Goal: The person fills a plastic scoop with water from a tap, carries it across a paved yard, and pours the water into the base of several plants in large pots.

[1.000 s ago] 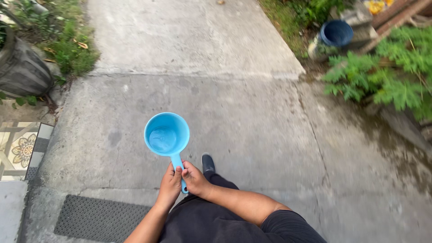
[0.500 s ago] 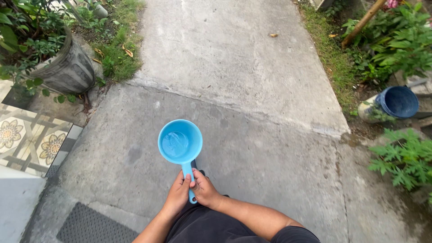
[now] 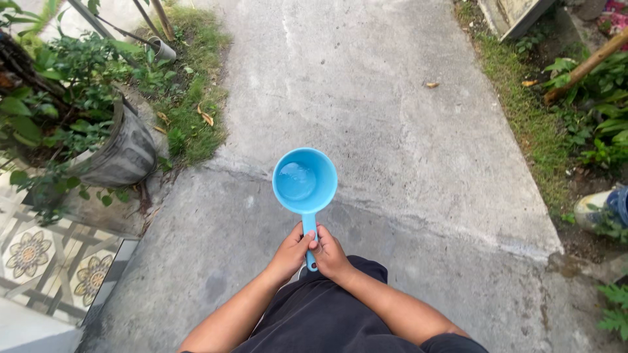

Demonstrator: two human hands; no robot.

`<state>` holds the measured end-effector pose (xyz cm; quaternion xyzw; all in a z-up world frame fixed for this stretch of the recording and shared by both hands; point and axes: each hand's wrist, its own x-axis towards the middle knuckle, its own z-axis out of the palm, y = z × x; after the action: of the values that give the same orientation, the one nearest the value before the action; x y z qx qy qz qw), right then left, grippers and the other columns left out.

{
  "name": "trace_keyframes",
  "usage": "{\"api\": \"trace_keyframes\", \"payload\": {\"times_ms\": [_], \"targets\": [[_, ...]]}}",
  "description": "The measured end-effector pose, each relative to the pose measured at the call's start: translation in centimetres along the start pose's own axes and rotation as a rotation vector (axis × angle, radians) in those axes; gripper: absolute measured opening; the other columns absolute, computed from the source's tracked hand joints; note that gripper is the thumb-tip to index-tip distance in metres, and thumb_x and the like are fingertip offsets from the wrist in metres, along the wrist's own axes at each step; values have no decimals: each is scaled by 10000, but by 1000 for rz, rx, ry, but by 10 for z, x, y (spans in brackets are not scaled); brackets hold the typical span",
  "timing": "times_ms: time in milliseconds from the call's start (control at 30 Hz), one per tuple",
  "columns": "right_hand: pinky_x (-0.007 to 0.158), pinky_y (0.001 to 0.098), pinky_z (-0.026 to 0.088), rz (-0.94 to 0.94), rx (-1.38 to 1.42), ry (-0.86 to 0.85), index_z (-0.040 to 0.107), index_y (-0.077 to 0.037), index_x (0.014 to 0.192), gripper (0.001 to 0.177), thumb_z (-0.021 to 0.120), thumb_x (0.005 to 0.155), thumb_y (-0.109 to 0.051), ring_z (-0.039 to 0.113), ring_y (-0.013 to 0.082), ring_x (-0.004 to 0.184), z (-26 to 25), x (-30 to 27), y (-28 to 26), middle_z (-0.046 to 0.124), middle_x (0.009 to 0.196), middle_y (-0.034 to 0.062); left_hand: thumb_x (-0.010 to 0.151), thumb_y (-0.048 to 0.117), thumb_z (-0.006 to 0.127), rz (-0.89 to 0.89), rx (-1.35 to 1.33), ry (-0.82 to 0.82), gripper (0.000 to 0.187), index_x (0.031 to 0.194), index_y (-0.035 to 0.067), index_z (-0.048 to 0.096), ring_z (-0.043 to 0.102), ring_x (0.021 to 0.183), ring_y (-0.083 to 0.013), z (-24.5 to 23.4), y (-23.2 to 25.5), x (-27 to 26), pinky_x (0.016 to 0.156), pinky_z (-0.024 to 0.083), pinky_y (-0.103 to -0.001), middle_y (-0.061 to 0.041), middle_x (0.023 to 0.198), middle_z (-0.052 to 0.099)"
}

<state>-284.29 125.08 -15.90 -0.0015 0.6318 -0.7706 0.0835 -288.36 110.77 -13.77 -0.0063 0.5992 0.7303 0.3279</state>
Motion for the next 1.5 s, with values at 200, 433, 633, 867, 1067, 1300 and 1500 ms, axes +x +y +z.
{"api": "trace_keyframes", "payload": {"times_ms": [200,433,633,867,1067,1300,1500], "targets": [[499,218,492,104,19,14,486,-32,1324,730,577,897,-617,589,47,658,-79,143,23,647,871,9,1038,271,478,-48,-25,-41,375,1359,87,540,599,1066,-99,-23,29,161,932,490,-273,-28,1157,640],[496,234,501,112,-8,-109,519,-74,1288,570,625,926,-501,597,63,649,-201,375,38,639,837,32,1053,321,438,-80,-122,119,380,1342,103,555,555,941,-162,-49,71,395,801,464,-336,-53,1057,613],[607,270,507,20,-138,-112,543,-21,1261,525,628,974,-452,597,85,732,-266,525,20,672,852,69,1048,284,446,-19,-198,87,358,1331,93,553,577,1056,-123,-72,134,543,949,465,-287,-32,1128,632],[712,310,539,23,-220,-147,536,-50,1287,591,622,933,-516,649,124,827,-307,736,41,703,910,69,1040,240,459,-52,-331,128,342,1340,103,548,592,1081,-152,-160,186,726,967,474,-318,-53,1145,633],[533,377,490,265,-317,-259,508,-94,1339,565,609,917,-456,614,230,584,-331,970,34,660,764,138,1040,250,469,-115,-443,43,345,1353,118,532,617,1064,-170,-278,263,912,943,509,-355,-50,1140,642],[541,338,541,100,-503,-215,443,-54,1385,629,595,954,-487,703,194,631,-351,1192,-35,706,818,118,1020,280,507,-113,-490,19,332,1325,156,549,633,1012,-153,-354,410,1082,887,525,-353,-24,1095,647],[586,323,529,31,-376,-178,397,-35,1411,680,605,951,-490,698,182,668,-398,1352,-24,714,804,112,1022,270,533,-149,-379,6,325,1315,137,576,636,985,-137,-402,481,1238,849,517,-329,-23,1073,662]]}}
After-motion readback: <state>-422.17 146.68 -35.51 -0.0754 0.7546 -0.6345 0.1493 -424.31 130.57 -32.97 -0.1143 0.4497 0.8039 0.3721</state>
